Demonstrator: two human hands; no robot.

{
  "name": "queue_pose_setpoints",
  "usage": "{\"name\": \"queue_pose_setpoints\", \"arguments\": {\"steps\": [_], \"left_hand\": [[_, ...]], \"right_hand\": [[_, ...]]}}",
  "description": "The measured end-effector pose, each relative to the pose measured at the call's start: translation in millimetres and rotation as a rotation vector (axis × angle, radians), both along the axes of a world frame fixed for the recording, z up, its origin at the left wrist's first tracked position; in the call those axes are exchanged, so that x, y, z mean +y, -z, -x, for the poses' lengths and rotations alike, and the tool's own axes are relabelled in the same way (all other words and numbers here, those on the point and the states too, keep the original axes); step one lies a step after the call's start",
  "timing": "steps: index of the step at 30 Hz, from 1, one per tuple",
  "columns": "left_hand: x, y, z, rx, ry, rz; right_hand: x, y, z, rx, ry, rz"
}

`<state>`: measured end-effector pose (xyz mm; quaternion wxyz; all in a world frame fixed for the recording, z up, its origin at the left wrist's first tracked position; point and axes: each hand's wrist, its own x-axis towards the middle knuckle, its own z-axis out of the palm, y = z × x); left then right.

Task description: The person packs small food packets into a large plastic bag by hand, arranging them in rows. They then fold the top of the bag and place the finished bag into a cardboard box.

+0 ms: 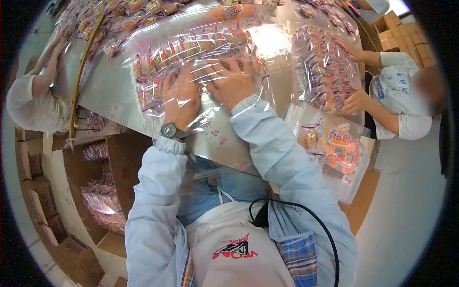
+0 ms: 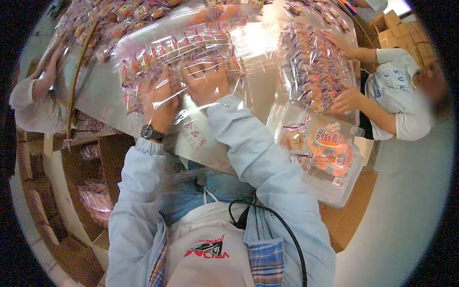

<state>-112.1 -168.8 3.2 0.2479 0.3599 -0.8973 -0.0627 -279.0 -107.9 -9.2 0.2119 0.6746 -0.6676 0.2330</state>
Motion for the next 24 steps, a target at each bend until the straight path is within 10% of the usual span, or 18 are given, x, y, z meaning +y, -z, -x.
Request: {"name": "queue_pose_setpoints", "arguments": {"steps": [24], "left_hand": [[-17, 7, 0, 0.067, -0.031, 0.214]], "right_hand": [[-22, 3, -9, 0.1, -0.045, 0.004]]}}
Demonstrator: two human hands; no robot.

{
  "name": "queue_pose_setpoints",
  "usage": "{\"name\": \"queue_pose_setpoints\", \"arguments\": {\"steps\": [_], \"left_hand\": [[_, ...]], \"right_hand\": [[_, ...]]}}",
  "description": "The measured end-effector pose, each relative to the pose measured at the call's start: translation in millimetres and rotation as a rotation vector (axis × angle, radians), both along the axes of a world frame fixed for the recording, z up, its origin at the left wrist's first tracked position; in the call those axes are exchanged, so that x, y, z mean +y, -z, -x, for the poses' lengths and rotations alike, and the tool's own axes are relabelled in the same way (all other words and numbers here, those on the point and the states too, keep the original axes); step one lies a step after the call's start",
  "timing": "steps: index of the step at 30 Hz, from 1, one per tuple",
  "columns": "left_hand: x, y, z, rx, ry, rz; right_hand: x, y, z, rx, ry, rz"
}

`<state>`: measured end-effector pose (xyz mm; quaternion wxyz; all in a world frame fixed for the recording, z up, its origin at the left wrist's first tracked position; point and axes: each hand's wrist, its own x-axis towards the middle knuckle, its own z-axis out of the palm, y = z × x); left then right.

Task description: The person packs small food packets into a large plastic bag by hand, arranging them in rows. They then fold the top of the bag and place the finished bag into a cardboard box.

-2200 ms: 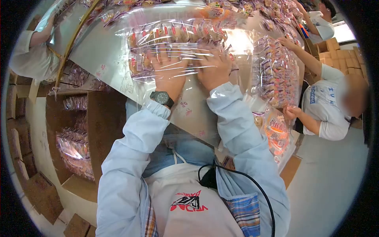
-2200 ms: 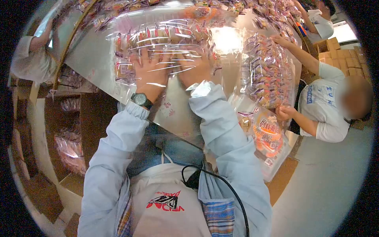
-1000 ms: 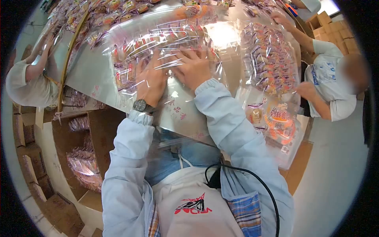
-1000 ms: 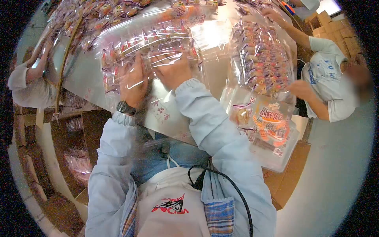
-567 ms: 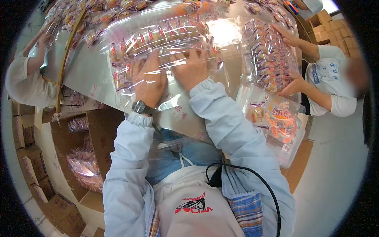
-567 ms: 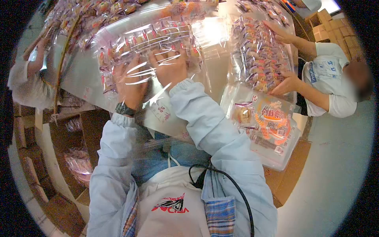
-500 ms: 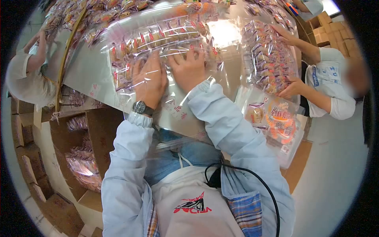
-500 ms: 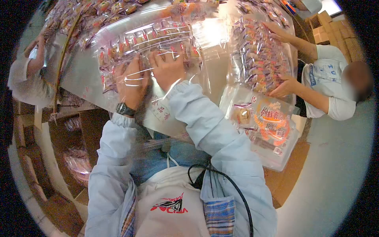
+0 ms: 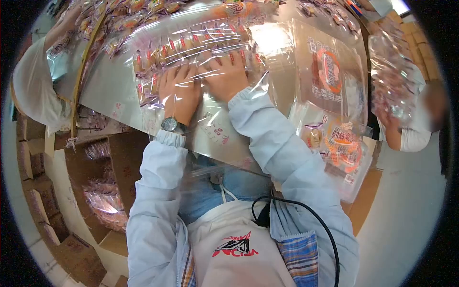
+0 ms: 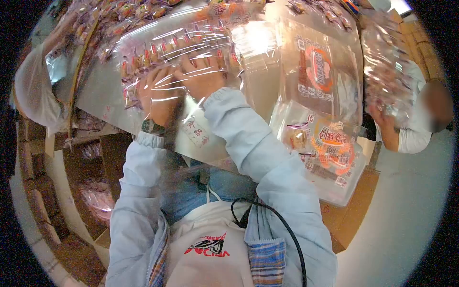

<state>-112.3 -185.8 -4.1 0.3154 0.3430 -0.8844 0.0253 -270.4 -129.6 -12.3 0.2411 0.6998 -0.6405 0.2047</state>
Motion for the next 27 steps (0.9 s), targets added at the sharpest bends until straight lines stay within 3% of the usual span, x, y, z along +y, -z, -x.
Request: {"name": "queue_pose_setpoints", "arguments": {"steps": [12, 18, 21, 24, 27], "left_hand": [[9, -14, 4, -0.075, -0.067, 0.075], [10, -14, 2, -0.124, -0.09, -0.08], [9, -7, 4, 0.125, -0.023, -0.139], [7, -8, -3, -0.139, 0.05, 0.081], [8, -5, -7, -0.184, 0.017, 0.071]], "right_hand": [[-1, -4, -7, 0.011, 0.094, -0.011], [0, 4, -9, 0.022, 0.056, -0.034], [9, -7, -12, -0.037, 0.001, -0.027], [10, 1, -7, -0.064, 0.001, -0.1], [10, 5, -8, 0.032, 0.058, -0.053]]}}
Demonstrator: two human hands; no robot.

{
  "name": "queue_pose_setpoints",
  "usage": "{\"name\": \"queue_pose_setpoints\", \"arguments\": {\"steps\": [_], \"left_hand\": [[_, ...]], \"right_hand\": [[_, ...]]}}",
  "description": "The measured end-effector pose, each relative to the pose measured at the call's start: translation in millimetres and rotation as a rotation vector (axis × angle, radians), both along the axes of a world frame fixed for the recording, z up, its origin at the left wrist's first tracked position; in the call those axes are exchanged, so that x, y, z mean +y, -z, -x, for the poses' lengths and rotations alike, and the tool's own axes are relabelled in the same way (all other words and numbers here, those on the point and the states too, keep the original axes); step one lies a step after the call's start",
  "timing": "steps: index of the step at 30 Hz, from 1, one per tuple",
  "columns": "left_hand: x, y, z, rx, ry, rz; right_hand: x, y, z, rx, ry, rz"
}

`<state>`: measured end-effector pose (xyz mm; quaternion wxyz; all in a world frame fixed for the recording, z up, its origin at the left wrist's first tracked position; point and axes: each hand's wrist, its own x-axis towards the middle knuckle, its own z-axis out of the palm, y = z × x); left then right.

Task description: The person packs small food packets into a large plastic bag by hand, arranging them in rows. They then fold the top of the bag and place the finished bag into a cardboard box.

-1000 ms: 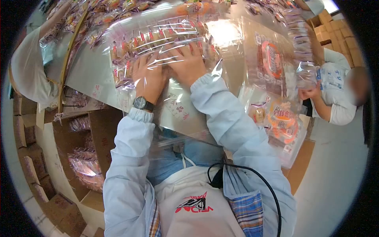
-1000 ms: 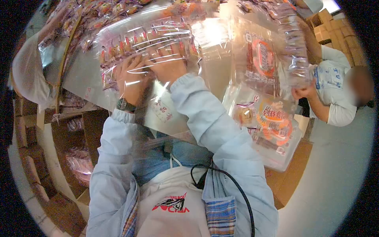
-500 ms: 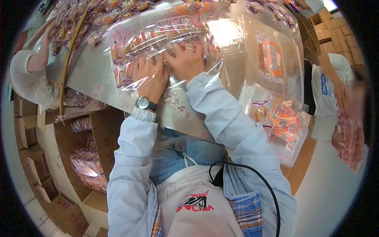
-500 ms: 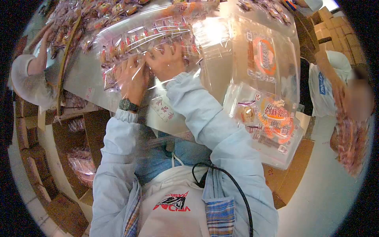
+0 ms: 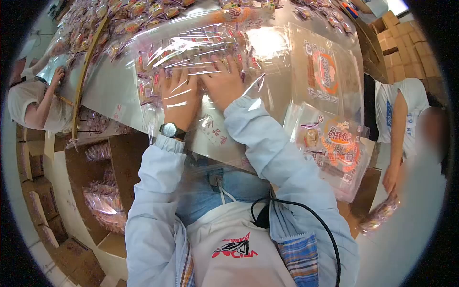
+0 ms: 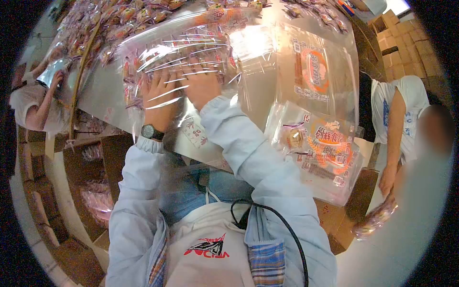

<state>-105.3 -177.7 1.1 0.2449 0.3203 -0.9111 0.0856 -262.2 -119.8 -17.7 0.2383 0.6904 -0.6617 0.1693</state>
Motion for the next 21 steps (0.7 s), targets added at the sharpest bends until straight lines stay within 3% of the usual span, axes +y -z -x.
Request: {"name": "queue_pose_setpoints", "arguments": {"steps": [4, 5, 7, 9, 10, 14, 15, 17, 21], "left_hand": [[-4, 9, 0, 0.009, -0.029, -0.036], [-8, 7, 0, 0.02, -0.039, -0.066], [-3, -3, 2, -0.031, -0.054, -0.055], [-4, 20, -6, 0.278, 0.007, -0.139], [4, 5, -10, 0.153, 0.059, 0.002], [45, -6, -37, 0.268, -0.068, -0.107], [43, -1, -41, 0.259, -0.144, -0.059], [34, 7, -44, 0.182, -0.148, -0.008], [17, 0, -43, 0.13, -0.204, -0.079]], "right_hand": [[-15, 3, -17, -0.104, 0.109, -0.055], [-9, 6, -7, -0.233, -0.027, -0.009], [-8, -2, 0, -0.24, -0.082, -0.085], [-1, -12, 4, -0.238, -0.085, -0.148], [2, -19, 5, -0.236, -0.08, -0.181], [10, -30, -13, -0.154, -0.068, -0.023], [19, -49, -21, -0.164, -0.072, -0.136], [-2, -10, -10, -0.263, -0.298, -0.136], [-6, -32, -12, -0.151, -0.272, -0.148]]}}
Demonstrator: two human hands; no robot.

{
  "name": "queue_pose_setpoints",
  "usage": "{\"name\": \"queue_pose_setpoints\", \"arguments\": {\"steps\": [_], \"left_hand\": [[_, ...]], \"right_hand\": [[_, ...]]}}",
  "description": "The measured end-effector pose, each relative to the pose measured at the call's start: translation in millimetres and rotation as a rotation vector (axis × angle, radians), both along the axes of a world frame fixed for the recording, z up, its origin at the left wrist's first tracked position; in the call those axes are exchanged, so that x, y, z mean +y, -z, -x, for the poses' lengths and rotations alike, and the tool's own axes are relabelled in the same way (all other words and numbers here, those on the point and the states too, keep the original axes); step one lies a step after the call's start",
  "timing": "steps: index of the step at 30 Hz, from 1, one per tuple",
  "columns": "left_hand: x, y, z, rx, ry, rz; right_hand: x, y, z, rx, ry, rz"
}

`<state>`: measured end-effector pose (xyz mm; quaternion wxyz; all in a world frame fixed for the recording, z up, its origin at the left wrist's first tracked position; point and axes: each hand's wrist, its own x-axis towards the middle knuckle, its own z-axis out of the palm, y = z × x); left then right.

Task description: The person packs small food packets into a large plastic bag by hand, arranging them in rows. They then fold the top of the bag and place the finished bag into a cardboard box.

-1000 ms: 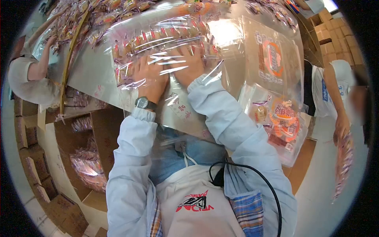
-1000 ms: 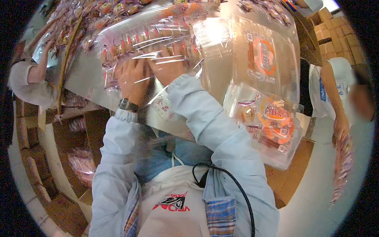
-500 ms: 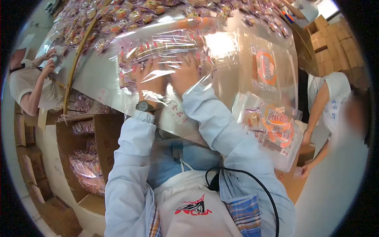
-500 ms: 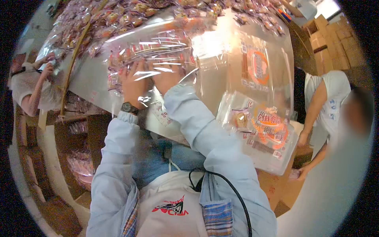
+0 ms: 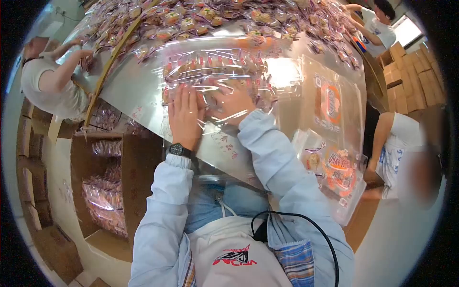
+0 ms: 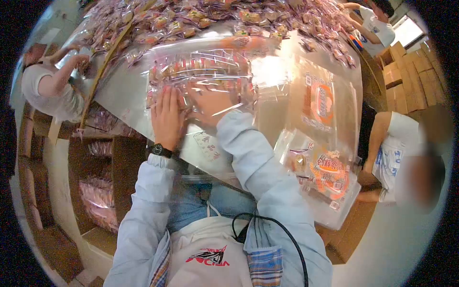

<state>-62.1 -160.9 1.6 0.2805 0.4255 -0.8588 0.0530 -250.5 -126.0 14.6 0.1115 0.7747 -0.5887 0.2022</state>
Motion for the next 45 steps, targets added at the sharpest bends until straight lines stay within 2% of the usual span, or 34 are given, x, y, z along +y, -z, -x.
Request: {"name": "queue_pose_setpoints", "arguments": {"steps": [2, 3, 7, 10, 11, 14, 18, 22, 23, 26, 28, 30, 31, 34, 35, 38, 39, 42, 43, 45], "left_hand": [[-5, 4, 1, 0.003, 0.007, -0.04], [-7, 8, 2, 0.028, 0.002, -0.012], [-18, 4, -6, 0.022, 0.081, 0.04], [-26, -10, -12, 0.059, 0.154, -0.061], [-31, -1, -14, 0.106, 0.203, -0.073], [-34, 3, -11, -0.012, 0.093, -0.058], [-35, 4, -6, 0.059, 0.067, -0.062], [-37, -1, -6, 0.086, 0.034, -0.096], [-36, -3, -7, 0.094, 0.043, -0.038], [-28, -11, -7, 0.255, 0.059, -0.14], [-30, -4, -3, 0.295, 0.016, -0.117], [-31, 2, 0, 0.308, -0.034, -0.126], [-28, -6, 5, 0.301, -0.07, -0.206], [-30, 5, 2, 0.274, 0.041, -0.034], [-34, 10, 0, 0.221, 0.066, -0.048], [-28, 19, -1, 0.26, 0.014, -0.077], [-23, 4, -3, 0.231, 0.062, -0.075], [-17, 3, -8, 0.202, 0.065, 0.004], [-17, 2, -10, 0.11, 0.062, 0.032], [-23, -1, -18, 0.064, 0.091, -0.007]], "right_hand": [[-1, 1, 4, -0.086, -0.008, -0.06], [-3, 3, 1, -0.003, -0.017, 0.1], [-12, 18, -10, 0.052, 0.118, 0.157], [-17, 26, -8, -0.063, 0.104, 0.168], [-20, 28, -8, 0.092, 0.201, 0.102], [-18, 21, -10, 0.045, 0.138, 0.164], [-21, 29, -11, 0.081, 0.135, 0.126], [-26, 23, -30, 0.046, 0.306, 0.189], [-28, 20, -32, 0.027, 0.338, 0.212], [-35, 38, -25, 0.034, 0.313, 0.121], [-32, 18, -34, 0.019, 0.335, 0.18], [-35, 28, -37, 0.086, 0.429, 0.112], [-35, 30, -34, 0.041, 0.368, 0.171], [-30, 34, -20, -0.094, 0.178, 0.346], [-23, 38, -20, -0.045, 0.238, 0.164], [0, 34, -23, 0.097, 0.265, 0.277], [10, 35, -24, 0.022, 0.237, 0.161], [19, 29, -19, -0.11, 0.218, 0.062], [18, 24, -16, -0.121, 0.233, 0.007], [18, 20, -6, -0.227, 0.24, -0.081]]}}
